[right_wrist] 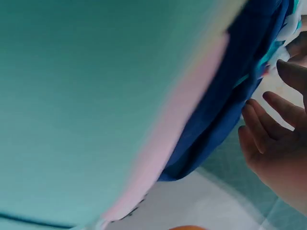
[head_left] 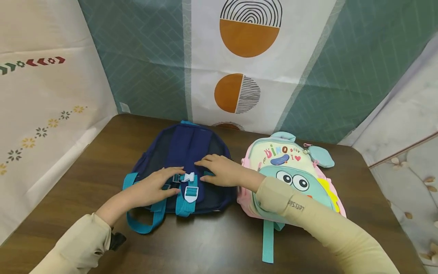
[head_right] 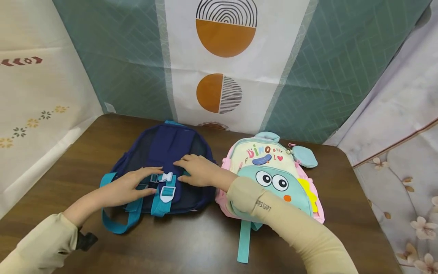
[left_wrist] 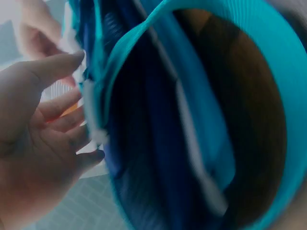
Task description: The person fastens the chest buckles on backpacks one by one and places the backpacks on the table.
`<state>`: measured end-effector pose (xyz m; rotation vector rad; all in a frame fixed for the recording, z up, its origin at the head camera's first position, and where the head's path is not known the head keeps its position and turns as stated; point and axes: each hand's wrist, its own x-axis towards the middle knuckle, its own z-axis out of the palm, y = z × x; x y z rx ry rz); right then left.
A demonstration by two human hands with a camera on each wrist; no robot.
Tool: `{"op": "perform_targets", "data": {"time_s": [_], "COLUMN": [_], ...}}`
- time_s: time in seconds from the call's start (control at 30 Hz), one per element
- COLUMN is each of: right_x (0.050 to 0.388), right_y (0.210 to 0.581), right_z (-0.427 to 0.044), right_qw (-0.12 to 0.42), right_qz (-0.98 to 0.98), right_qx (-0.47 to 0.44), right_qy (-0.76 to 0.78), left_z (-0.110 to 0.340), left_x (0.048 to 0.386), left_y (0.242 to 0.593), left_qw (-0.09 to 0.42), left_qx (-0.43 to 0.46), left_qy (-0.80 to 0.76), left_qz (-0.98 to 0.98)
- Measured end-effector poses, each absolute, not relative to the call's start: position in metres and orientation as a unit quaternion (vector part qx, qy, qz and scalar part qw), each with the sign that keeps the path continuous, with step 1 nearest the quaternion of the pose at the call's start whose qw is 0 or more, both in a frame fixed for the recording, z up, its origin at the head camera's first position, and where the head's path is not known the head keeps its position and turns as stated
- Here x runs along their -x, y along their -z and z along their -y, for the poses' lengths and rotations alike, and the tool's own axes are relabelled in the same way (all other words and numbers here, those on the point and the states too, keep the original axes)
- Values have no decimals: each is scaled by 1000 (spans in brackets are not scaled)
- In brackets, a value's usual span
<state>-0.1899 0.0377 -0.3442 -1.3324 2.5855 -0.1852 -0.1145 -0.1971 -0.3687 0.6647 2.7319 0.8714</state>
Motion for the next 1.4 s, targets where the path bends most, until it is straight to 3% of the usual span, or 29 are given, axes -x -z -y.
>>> {"op": "perform_targets", "data": {"time_s": [0.27, 0.57, 0.77, 1.03, 1.17, 1.4], "right_x": [170, 164, 160, 158, 161, 166], "right_y": [348, 356, 364, 388, 402, 408], "right_z": [-16, 9, 13, 11, 9, 7], "right_qw": [117, 63, 67, 26, 42, 71], "right_qz": [-882, -905, -911, -888, -856, -851], "right_qx": [451, 418, 380, 327, 311, 281], "right_qy": [66, 46, 144, 321, 411, 439], "left_z": [193, 180, 176, 181, 180, 180], "left_x": [121, 122, 121, 122, 121, 120], "left_y": [385, 392, 395, 399, 403, 409], "left_qw": [93, 44, 21, 10, 10, -9], "left_qx": [-214, -171, -147, -139, -133, -121], "left_qy": [-318, -304, -286, -313, -331, -361], "left_qz": [-919, -936, -947, -940, -934, -924]}}
